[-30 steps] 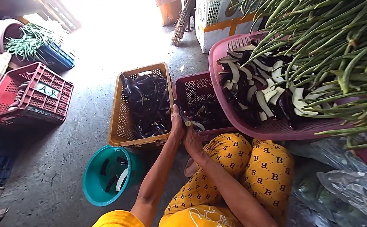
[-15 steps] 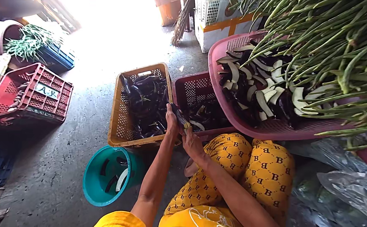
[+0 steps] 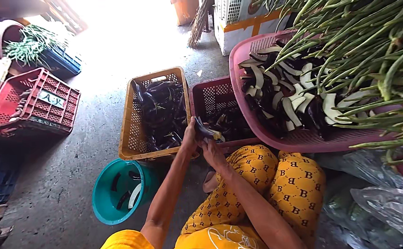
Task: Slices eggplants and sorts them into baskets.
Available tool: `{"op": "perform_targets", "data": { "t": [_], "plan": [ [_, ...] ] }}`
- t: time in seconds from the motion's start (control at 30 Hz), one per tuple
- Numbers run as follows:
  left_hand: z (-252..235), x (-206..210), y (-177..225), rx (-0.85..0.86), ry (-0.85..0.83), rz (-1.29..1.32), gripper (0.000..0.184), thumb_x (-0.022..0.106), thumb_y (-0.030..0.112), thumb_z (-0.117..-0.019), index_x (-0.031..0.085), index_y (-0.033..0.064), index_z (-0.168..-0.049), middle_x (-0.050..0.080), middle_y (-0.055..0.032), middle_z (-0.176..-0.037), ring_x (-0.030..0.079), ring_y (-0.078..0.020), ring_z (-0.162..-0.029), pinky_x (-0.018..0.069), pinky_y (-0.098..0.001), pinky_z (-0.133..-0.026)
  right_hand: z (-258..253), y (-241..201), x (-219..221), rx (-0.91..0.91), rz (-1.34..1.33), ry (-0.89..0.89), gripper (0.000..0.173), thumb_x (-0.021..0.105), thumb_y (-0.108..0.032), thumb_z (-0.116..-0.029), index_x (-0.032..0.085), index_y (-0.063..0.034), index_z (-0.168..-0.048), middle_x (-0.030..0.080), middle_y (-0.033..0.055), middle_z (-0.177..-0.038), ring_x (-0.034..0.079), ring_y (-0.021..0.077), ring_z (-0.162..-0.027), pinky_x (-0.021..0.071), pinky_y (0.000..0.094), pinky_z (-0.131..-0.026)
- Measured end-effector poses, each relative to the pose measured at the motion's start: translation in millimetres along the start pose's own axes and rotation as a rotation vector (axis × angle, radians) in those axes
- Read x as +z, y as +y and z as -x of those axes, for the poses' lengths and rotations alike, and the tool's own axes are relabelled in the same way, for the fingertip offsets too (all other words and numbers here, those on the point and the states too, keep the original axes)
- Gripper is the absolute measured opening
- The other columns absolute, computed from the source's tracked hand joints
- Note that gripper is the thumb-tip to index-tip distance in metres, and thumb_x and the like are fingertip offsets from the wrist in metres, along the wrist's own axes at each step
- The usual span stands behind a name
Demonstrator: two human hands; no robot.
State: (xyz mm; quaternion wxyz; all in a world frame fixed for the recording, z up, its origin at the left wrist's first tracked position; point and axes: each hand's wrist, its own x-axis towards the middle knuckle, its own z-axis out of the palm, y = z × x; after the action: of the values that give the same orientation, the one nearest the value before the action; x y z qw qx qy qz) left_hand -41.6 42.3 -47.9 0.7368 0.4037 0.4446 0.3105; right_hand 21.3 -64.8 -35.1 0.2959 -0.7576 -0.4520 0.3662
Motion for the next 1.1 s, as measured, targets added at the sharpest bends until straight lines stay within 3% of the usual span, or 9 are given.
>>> {"op": "perform_targets", "data": {
  "t": [0.1,0.2,0.4,0.63,0.8,0.87,0.93,1.0,1.1],
  "plan": [
    [-12,-39,15,-0.018,-0.228,-0.098,0.039,0.032,0.026,-0.1133,0.044,0.0094,-0.146,0.069,-0.01,-0.117,0.07,-0.0155,-0.092,0.058,-0.0302,-0.08,0,3,-9,0.071,-0.113,-0.091,0.043,0.036,-0.029,-0.1128,0.054,0.0042,-0.134,0.065,0.0198,-0.103,0.067,0.0242,-0.081,0.0551,0.0381,-0.078],
    [-12,-51,22,0.017,-0.249,-0.063,0.033,0.036,0.015,-0.1118,0.055,0.0046,-0.137,0.072,-0.0079,-0.105,0.072,-0.0135,-0.085,0.0607,-0.0293,-0.079,-1,2,-10,0.083,-0.192,-0.127,0.045,0.037,-0.034,-0.1131,0.054,0.0039,-0.129,0.06,0.014,-0.087,0.06,0.0186,-0.064,0.0532,0.0334,-0.065],
    [8,-33,5,0.078,-0.054,0.059,0.026,0.041,0.011,-0.1104,0.059,-0.0002,-0.126,0.07,-0.0084,-0.099,0.07,-0.0136,-0.082,0.0599,-0.029,-0.078,-5,3,-5,0.079,-0.158,-0.16,0.046,0.035,-0.034,-0.1134,0.049,0.0039,-0.136,0.061,0.0153,-0.092,0.062,0.0201,-0.068,0.0538,0.0341,-0.068],
    [27,-2,-21,0.135,0.068,0.297,0.02,0.039,0.011,-0.1104,0.058,0.0054,-0.115,0.068,-0.0033,-0.088,0.067,-0.0099,-0.078,0.0576,-0.0259,-0.074,-10,4,-2,0.051,-0.161,-0.157,0.046,0.037,-0.033,-0.1131,0.046,0.0033,-0.14,0.062,0.0169,-0.098,0.063,0.0204,-0.071,0.0545,0.0348,-0.071],
    [36,11,-32,0.212,0.177,0.308,0.013,0.048,0.006,-0.1067,0.057,0.0018,-0.115,0.067,-0.0063,-0.092,0.066,-0.0116,-0.08,0.0577,-0.0279,-0.074,-11,10,-6,0.013,-0.234,-0.138,0.047,0.044,-0.033,-0.1109,0.053,0.0055,-0.137,0.065,0.0244,-0.118,0.066,0.0295,-0.106,0.049,0.0449,-0.098],
    [40,8,-29,0.243,0.137,0.297,0.019,0.044,0.015,-0.1093,0.058,0.0042,-0.115,0.069,-0.0065,-0.096,0.068,-0.0129,-0.084,0.0585,-0.0299,-0.076,-11,15,-7,-0.015,-0.362,-0.115,0.046,0.051,-0.035,-0.1077,0.059,0.0033,-0.131,0.067,0.0189,-0.11,0.066,0.0227,-0.098,0.0516,0.041,-0.093],
    [40,0,-16,0.139,0.004,0.335,0.058,0.02,0.048,-0.111,0.058,0.0051,-0.119,0.07,-0.0084,-0.102,0.069,-0.0165,-0.093,0.058,-0.034,-0.082,-13,17,-5,-0.049,-0.455,-0.096,0.045,0.057,-0.042,-0.1044,0.065,0.0005,-0.117,0.063,0.0076,-0.086,0.058,0.0121,-0.07,0.0517,0.0319,-0.069],
    [34,-10,-7,-0.112,-0.159,0.403,0.09,0.009,0.074,-0.0998,0.059,0.0046,-0.128,0.072,-0.0151,-0.108,0.071,-0.0236,-0.098,0.0593,-0.0384,-0.084,-13,20,-4,-0.056,-0.476,-0.136,0.045,0.059,-0.046,-0.1022,0.065,-0.0015,-0.098,0.052,-0.0017,-0.066,0.048,0.0064,-0.053,0.0458,0.0255,-0.056],
    [25,-13,-9,-0.212,-0.271,0.378,0.082,0.012,0.069,-0.1031,0.062,0.0069,-0.123,0.074,-0.0152,-0.095,0.074,-0.0254,-0.084,0.0619,-0.0383,-0.074,-11,17,-6,-0.026,-0.285,-0.176,0.061,0.058,-0.059,-0.0984,0.066,0.0002,-0.111,0.061,0.0055,-0.078,0.056,0.0141,-0.064,0.0513,0.0345,-0.067]
  ]
}}
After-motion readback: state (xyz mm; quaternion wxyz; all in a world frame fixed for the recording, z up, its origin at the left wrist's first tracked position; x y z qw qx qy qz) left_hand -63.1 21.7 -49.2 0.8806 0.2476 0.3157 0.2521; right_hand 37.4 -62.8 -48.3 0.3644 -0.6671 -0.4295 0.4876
